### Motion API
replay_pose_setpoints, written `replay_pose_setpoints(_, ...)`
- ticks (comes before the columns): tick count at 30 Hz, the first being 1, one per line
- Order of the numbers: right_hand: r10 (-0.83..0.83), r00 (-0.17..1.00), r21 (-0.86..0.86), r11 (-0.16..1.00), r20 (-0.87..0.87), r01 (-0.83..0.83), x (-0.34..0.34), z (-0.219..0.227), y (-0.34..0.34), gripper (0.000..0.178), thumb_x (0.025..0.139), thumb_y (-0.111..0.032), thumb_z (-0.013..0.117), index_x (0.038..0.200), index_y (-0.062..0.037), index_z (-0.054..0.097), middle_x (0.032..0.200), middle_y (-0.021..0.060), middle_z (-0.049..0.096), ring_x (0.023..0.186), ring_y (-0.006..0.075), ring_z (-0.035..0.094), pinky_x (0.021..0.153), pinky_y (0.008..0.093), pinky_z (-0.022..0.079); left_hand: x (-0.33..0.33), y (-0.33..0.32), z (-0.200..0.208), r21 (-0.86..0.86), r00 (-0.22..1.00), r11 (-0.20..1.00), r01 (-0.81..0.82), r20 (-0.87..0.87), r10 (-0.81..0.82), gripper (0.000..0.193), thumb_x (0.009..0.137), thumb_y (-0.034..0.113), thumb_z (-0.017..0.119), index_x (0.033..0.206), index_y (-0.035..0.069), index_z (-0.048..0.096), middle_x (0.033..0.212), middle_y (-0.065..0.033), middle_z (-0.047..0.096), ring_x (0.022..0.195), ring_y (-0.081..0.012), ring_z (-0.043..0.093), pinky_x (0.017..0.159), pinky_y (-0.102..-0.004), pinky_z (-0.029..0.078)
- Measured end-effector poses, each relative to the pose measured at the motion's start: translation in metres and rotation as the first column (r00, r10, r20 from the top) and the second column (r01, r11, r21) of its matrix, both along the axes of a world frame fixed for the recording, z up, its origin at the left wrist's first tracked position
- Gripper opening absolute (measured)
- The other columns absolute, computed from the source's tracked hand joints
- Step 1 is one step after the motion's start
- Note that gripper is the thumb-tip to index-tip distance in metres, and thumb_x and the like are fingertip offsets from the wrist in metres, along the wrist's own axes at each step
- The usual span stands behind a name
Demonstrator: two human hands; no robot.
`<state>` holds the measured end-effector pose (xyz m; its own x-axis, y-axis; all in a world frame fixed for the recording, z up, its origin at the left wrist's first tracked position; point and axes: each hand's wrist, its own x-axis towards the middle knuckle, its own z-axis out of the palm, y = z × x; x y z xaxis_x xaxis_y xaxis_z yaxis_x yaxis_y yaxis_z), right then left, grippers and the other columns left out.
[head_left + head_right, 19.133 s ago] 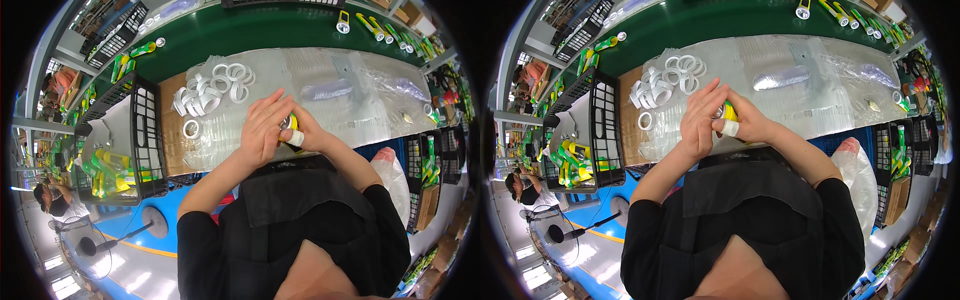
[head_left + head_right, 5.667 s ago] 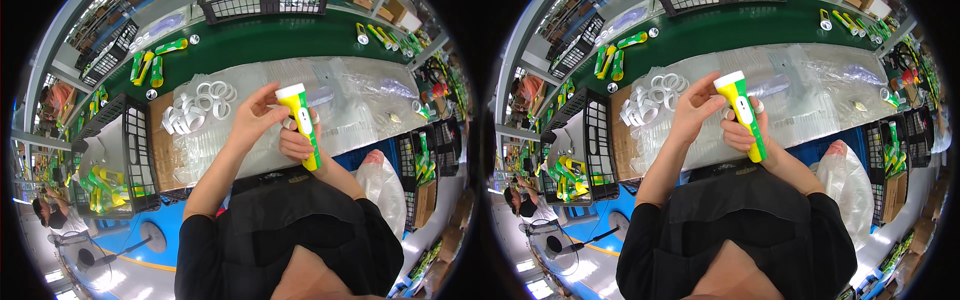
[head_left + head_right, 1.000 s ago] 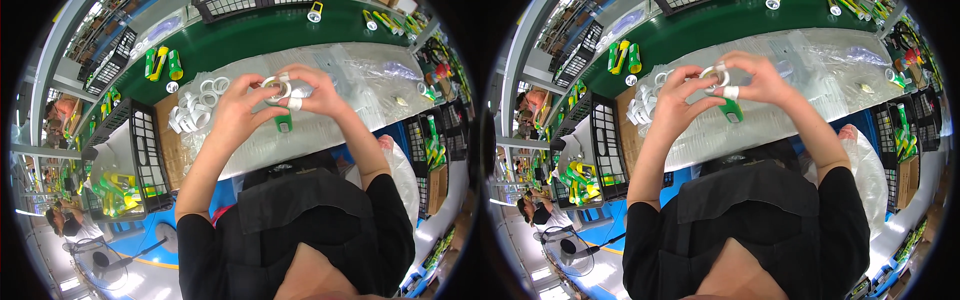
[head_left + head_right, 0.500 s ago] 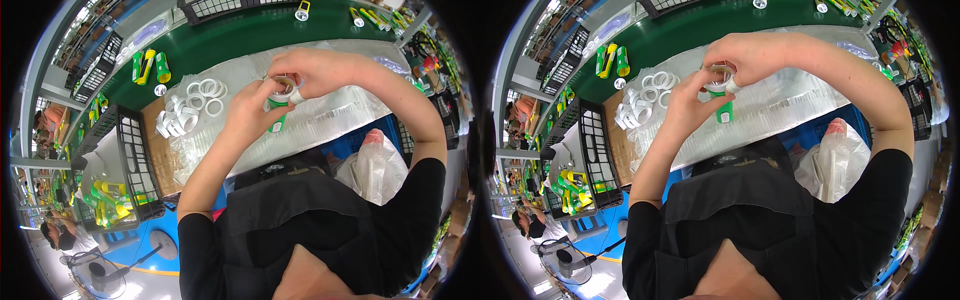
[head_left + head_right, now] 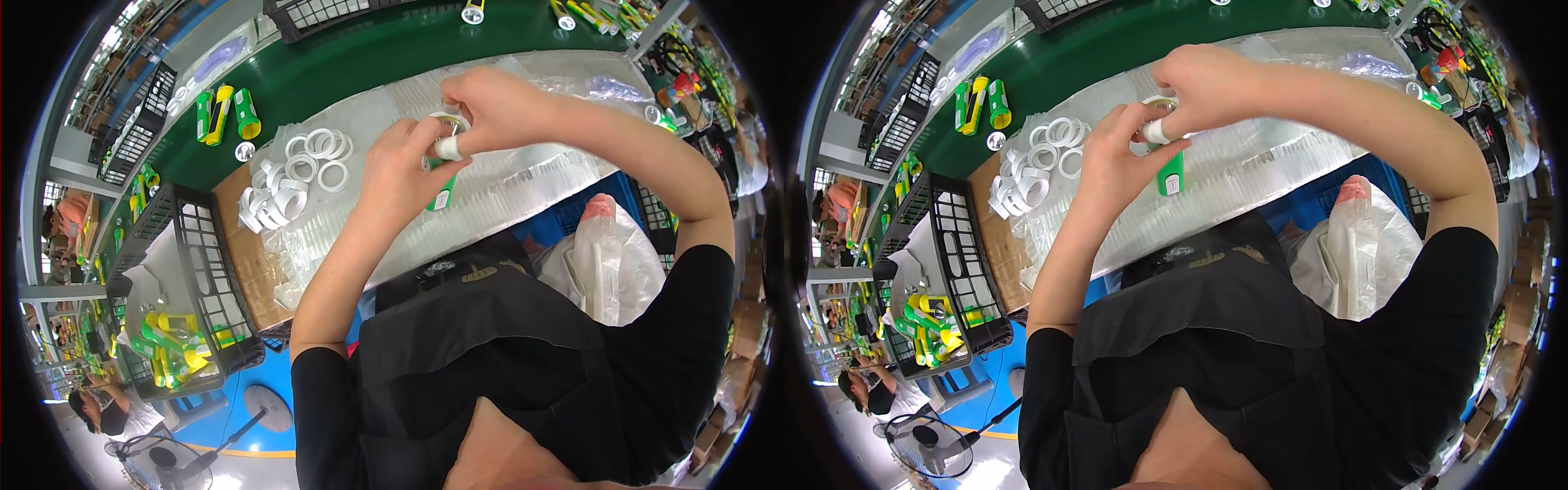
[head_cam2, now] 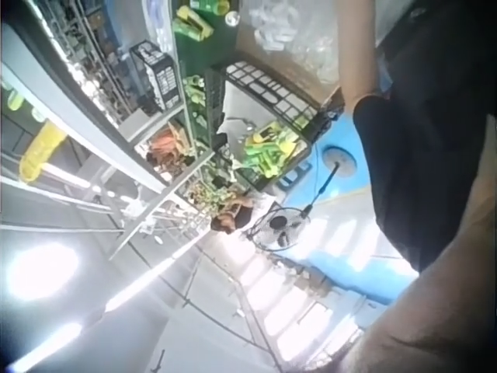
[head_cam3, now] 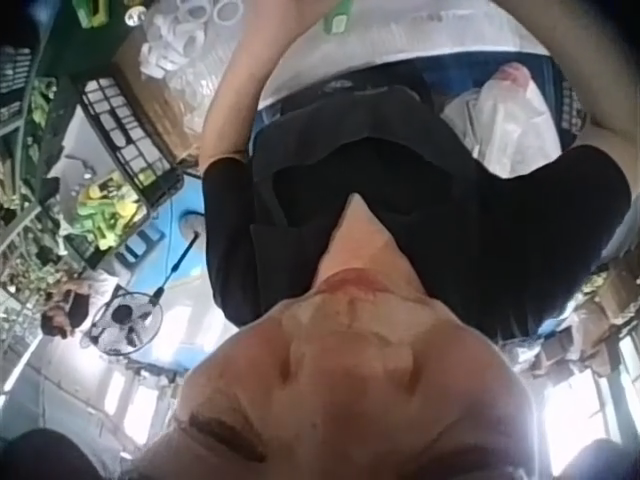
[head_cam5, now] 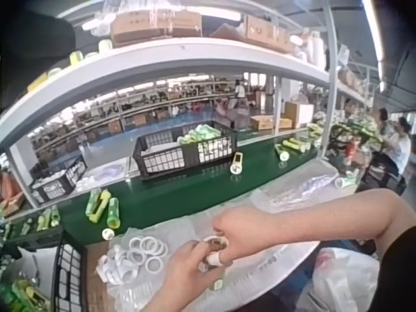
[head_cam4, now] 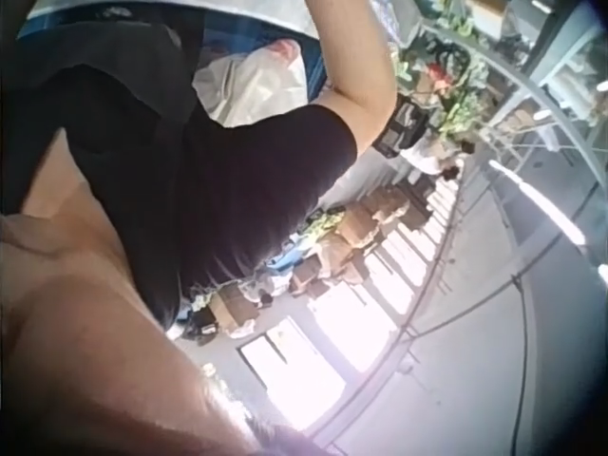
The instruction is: Assembling plastic flashlights by attaching lens caps and internal components to the flashlight bodies on a production line.
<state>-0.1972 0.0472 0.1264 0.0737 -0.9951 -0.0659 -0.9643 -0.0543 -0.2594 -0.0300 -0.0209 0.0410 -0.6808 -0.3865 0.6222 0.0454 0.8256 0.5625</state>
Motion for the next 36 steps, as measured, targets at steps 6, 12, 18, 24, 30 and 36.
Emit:
replay_pose_setpoints(6,0.312,0.940,-0.397,0.887,0.139,-0.236,-0.027,-0.019,-0.002,0.042,0.072,-0.036,0.073,0.082,0.0011,0.057,0.069,0.0146,0.059,0.064,0.0314,0.058,0.058,0.0429,0.045,-0.004,-0.001,-0.001,0.037,0.999,0.999,-0.026,0.031,0.025,0.038,0.067,0.018,0.085,0.098,0.014,0.064,0.078,-0.0061,0.061,0.073,-0.0255,0.062,0.062,-0.0392,0.050)
replay_pose_setpoints(12,-0.121,0.991,0.097,0.987,-0.053,0.125,0.004,0.005,0.005,0.038,0.083,-0.034,0.070,0.086,0.0008,0.055,0.088,0.0138,0.061,0.078,0.0284,0.060,0.069,0.0423,0.049,-0.004,-0.003,-0.004,-0.007,0.999,1.000,-0.017,0.027,0.017,0.039,0.068,0.016,0.086,0.101,0.011,0.065,0.088,-0.0050,0.068,0.075,-0.0204,0.063,0.063,-0.0318,0.049)
replay_pose_setpoints(18,0.110,0.962,0.131,0.980,0.248,-0.146,-0.016,0.004,0.002,0.029,0.080,-0.021,0.074,0.090,-0.0002,0.055,0.090,0.0116,0.059,0.080,0.0249,0.059,0.069,0.0393,0.049,-0.005,-0.002,0.000,0.033,0.999,0.999,-0.015,0.036,0.014,0.038,0.068,0.016,0.086,0.098,0.011,0.064,0.091,-0.0036,0.069,0.079,-0.0203,0.064,0.063,-0.0319,0.050)
replay_pose_setpoints(24,0.344,0.938,0.032,0.938,0.027,-0.345,-0.017,0.018,0.001,0.027,0.075,-0.012,0.071,0.095,-0.0008,0.056,0.089,0.0109,0.059,0.081,0.0258,0.060,0.072,0.0365,0.051,-0.004,-0.003,-0.006,0.027,0.994,0.998,0.061,-0.095,-0.058,0.033,0.066,0.017,0.085,0.092,0.014,0.065,0.076,-0.0028,0.063,0.073,-0.0230,0.062,0.062,-0.0369,0.050)
replay_pose_setpoints(30,0.212,0.973,0.068,0.973,0.095,-0.219,-0.015,0.006,0.002,0.027,0.072,-0.015,0.071,0.089,0.0005,0.057,0.079,0.0143,0.061,0.072,0.0281,0.060,0.061,0.0392,0.045,-0.005,-0.005,-0.008,0.037,0.997,0.997,0.061,-0.055,-0.058,0.034,0.066,0.018,0.085,0.093,0.014,0.065,0.076,-0.0032,0.062,0.071,-0.0240,0.061,0.061,-0.0377,0.049)
replay_pose_setpoints(36,-0.167,0.978,0.198,0.962,-0.127,0.190,0.000,0.006,-0.004,0.042,0.075,-0.034,0.070,0.084,0.0048,0.057,0.075,0.0163,0.061,0.068,0.0289,0.059,0.060,0.0398,0.045,-0.008,-0.005,-0.002,0.053,1.000,0.999,-0.006,0.025,0.004,0.035,0.066,0.019,0.085,0.094,0.013,0.065,0.074,-0.0053,0.059,0.070,-0.0251,0.061,0.061,-0.0387,0.049)
